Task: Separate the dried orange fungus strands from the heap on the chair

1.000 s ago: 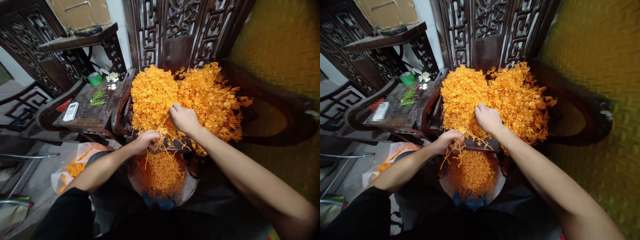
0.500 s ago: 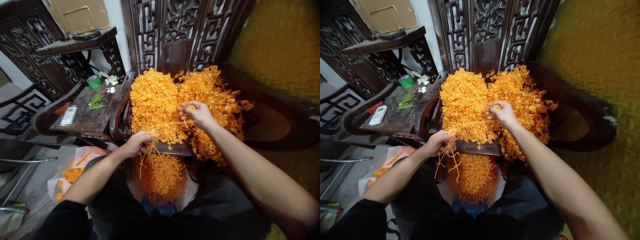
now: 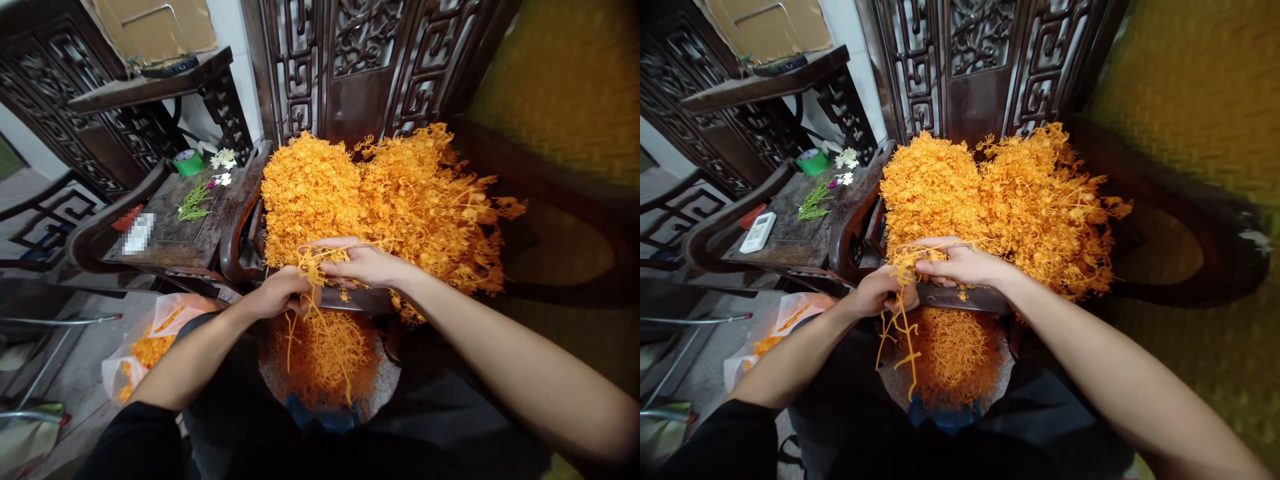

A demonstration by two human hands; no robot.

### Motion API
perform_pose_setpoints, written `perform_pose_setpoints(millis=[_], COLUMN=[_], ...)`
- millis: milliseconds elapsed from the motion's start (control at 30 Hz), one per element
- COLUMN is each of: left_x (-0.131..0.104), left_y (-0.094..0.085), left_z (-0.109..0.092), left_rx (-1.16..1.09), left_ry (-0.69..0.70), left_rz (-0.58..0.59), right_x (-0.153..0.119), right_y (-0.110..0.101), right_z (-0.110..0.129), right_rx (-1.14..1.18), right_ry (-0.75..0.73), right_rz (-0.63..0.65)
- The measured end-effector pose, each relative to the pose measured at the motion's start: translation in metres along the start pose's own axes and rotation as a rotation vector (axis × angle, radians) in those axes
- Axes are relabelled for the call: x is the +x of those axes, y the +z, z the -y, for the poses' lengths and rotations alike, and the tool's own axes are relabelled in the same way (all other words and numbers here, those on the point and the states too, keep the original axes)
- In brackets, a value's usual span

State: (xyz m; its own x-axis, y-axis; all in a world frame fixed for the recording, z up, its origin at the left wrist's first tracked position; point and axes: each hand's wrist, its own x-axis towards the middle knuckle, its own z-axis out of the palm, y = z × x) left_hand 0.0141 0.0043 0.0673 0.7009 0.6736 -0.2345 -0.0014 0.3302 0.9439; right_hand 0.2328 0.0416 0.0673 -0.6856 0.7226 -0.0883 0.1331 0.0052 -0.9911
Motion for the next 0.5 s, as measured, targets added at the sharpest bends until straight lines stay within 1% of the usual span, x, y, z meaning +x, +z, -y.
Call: perform_pose_setpoints(millis=[100, 167, 233, 267, 300, 367, 400, 433, 467, 500], left_x=[-0.001, -0.003, -0.005, -0.006, -0.008, -0.012, -0.014, -0.017, -0.019, -0.021], left_y=[-0.001, -0.003, -0.006, -0.008, -0.01, -0.013, -0.014, -0.015, -0.015, -0.015], left_z=[0.002, 0.003, 0.005, 0.006, 0.006, 0.006, 0.005, 0.004, 0.003, 0.002], left_rx=[0.03, 0.036, 0.039, 0.045, 0.059, 0.129, 0.184, 0.247, 0.311, 0.375], left_ry=[-0.001, 0.017, 0.034, 0.042, 0.051, 0.098, 0.137, 0.184, 0.234, 0.279], left_rz=[0.005, -0.009, -0.011, -0.007, -0.008, -0.018, -0.017, -0.011, 0.002, 0.02], right_x=[0.01, 0.013, 0.013, 0.011, 0.007, -0.002, -0.007, -0.012, -0.017, -0.022], right_y=[0.003, 0.003, 0.001, 0.0, -0.001, -0.003, -0.004, -0.004, -0.002, 0.001], right_z=[-0.002, -0.005, -0.007, -0.007, -0.006, -0.002, 0.001, 0.004, 0.008, 0.011], right_rx=[-0.236, -0.324, -0.391, -0.446, -0.52, -0.679, -0.713, -0.698, -0.637, -0.545], right_ry=[-0.17, -0.236, -0.256, -0.255, -0.249, -0.212, -0.186, -0.159, -0.133, -0.102], right_rz=[-0.175, -0.191, -0.19, -0.216, -0.279, -0.445, -0.49, -0.484, -0.436, -0.36])
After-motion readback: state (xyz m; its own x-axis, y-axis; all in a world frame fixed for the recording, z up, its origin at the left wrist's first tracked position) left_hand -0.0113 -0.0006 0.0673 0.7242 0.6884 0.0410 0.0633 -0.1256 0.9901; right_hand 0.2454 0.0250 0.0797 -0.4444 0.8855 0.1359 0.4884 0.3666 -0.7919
